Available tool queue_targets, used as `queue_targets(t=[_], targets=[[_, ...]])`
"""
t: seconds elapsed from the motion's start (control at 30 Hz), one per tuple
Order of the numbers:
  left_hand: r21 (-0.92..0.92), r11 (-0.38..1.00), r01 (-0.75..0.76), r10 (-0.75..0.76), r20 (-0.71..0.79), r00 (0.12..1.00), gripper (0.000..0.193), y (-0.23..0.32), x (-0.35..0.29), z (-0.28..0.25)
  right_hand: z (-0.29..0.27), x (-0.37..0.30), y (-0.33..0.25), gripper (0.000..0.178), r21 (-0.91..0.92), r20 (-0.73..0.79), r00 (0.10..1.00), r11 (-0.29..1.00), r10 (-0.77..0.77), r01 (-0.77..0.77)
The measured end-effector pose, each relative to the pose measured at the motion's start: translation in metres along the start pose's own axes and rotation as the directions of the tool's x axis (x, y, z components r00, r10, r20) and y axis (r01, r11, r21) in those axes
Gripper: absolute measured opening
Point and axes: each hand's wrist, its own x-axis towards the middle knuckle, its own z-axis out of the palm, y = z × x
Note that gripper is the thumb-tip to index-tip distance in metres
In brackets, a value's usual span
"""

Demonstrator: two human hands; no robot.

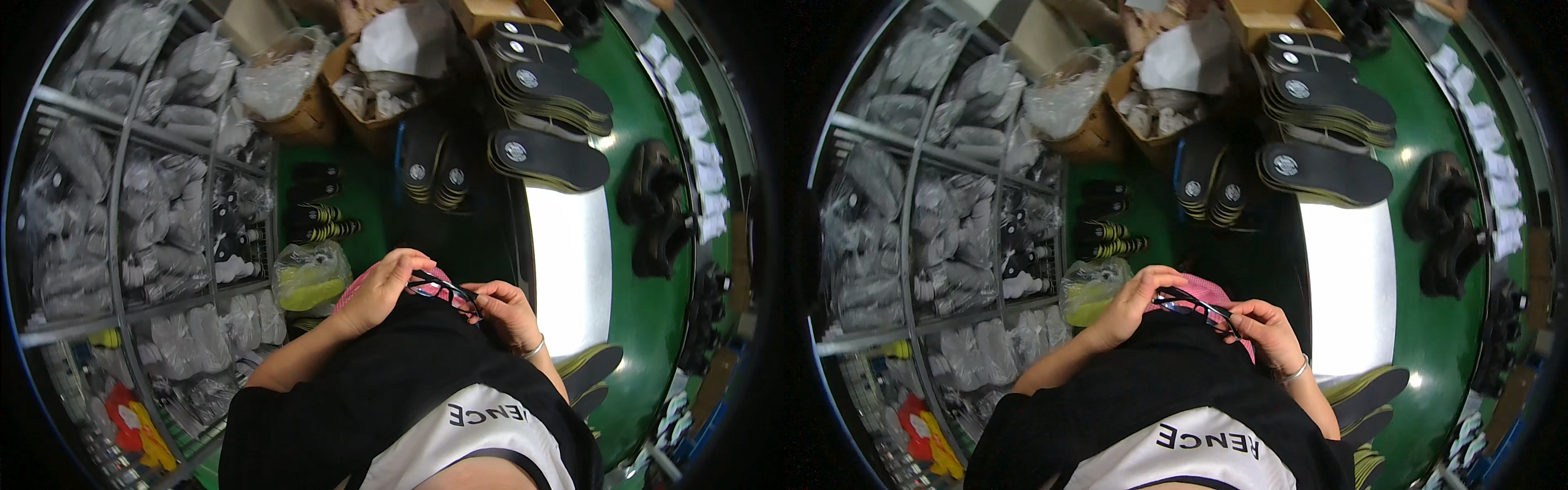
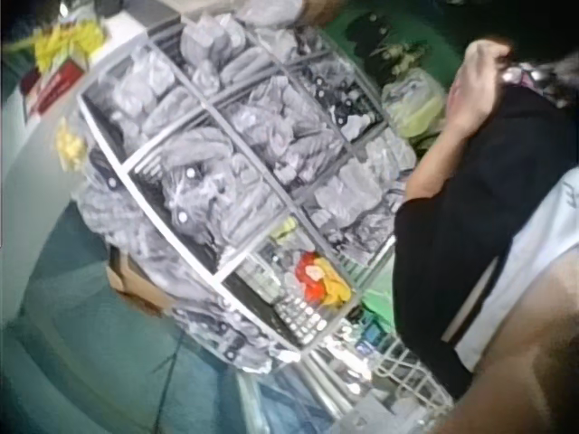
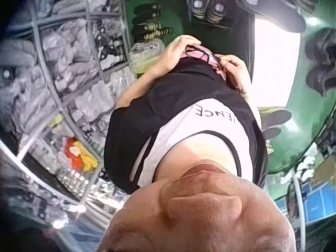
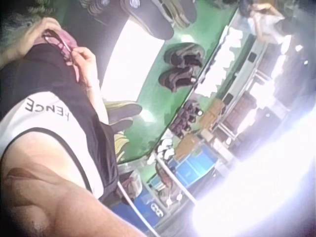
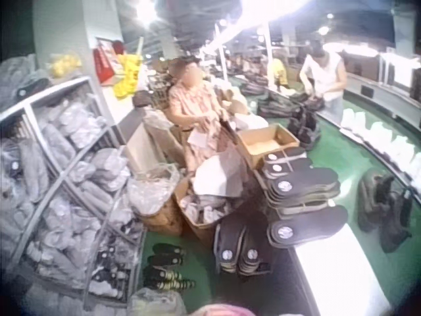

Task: The person inserts insoles into shoes at an assembly line, picks up and sorts additional insoles from a shelf and the floor, and places the finished shoes onto a conveyor belt.

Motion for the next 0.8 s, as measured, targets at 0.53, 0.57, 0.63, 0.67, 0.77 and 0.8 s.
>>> queue_targets(t=[0.53,0.57,0.63,0.67,0.77,0.8], targets=[[-0.244,0.906,0.346,-0.351,0.024,0.936,0.023,-0.027,0.033,-0.092,0.145,0.005,-0.127,0.019,-0.545,0.515,0.405,0.077,-0.756,0.835],[-0.253,0.903,0.348,-0.342,0.068,0.937,0.021,-0.025,0.046,-0.102,0.16,-0.005,-0.142,0.018,-0.536,0.592,0.275,-0.115,-0.758,0.836],[-0.294,0.89,0.348,-0.352,0.041,0.935,0.02,-0.017,0.058,-0.121,0.184,-0.012,-0.167,0.018,-0.419,0.718,0.027,-0.401,-0.696,0.815],[-0.313,0.883,0.35,-0.352,0.051,0.935,0.019,-0.019,0.066,-0.133,0.196,-0.003,-0.172,0.019,-0.39,0.724,-0.024,-0.438,-0.689,0.81],[-0.268,0.914,0.305,-0.309,0.027,0.951,0.02,-0.016,0.089,-0.163,0.217,0.021,-0.188,0.019,-0.341,0.711,-0.123,-0.492,-0.693,0.801],[-0.173,0.935,0.309,-0.312,0.01,0.95,0.02,-0.017,0.099,-0.176,0.218,0.026,-0.19,0.019,-0.348,0.694,-0.147,-0.506,-0.705,0.789]])
